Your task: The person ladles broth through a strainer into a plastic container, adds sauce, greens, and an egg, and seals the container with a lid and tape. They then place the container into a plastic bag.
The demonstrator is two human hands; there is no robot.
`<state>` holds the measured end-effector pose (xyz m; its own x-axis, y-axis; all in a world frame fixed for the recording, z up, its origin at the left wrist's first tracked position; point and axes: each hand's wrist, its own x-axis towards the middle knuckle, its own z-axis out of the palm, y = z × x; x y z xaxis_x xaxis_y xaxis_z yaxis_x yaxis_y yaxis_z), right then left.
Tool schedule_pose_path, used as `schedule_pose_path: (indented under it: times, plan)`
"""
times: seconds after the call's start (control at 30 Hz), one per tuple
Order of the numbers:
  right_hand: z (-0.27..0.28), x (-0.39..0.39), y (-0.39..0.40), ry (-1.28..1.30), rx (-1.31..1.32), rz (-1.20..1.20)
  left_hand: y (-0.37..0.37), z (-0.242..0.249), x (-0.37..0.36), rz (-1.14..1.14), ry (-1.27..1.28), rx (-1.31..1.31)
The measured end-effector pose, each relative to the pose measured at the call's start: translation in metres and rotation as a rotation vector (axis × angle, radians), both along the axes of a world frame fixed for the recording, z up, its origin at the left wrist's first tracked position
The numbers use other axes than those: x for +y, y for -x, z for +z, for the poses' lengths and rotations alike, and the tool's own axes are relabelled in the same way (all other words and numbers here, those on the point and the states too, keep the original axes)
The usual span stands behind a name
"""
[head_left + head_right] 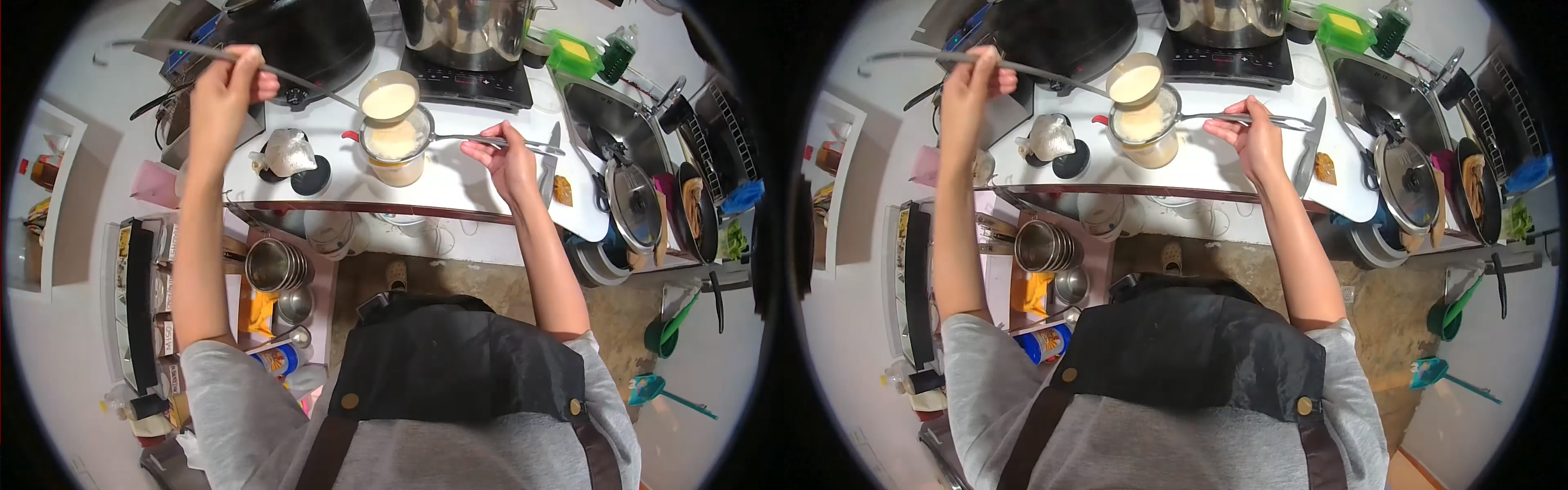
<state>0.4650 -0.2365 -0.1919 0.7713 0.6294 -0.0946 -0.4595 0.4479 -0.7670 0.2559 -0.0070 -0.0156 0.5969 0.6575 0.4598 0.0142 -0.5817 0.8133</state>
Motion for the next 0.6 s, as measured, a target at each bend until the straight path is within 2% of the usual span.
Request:
schedule_pose_path:
  times: [0.27,0.6]
  plan:
    - [0.007,0.002,0.0,-0.017,0.055,0.006,0.019,-0.055,-0.039,0.101,-0.274,-0.024]
    - [0.007,0.002,-0.001,-0.023,0.048,0.021,0.021,-0.067,-0.047,0.159,-0.333,-0.114]
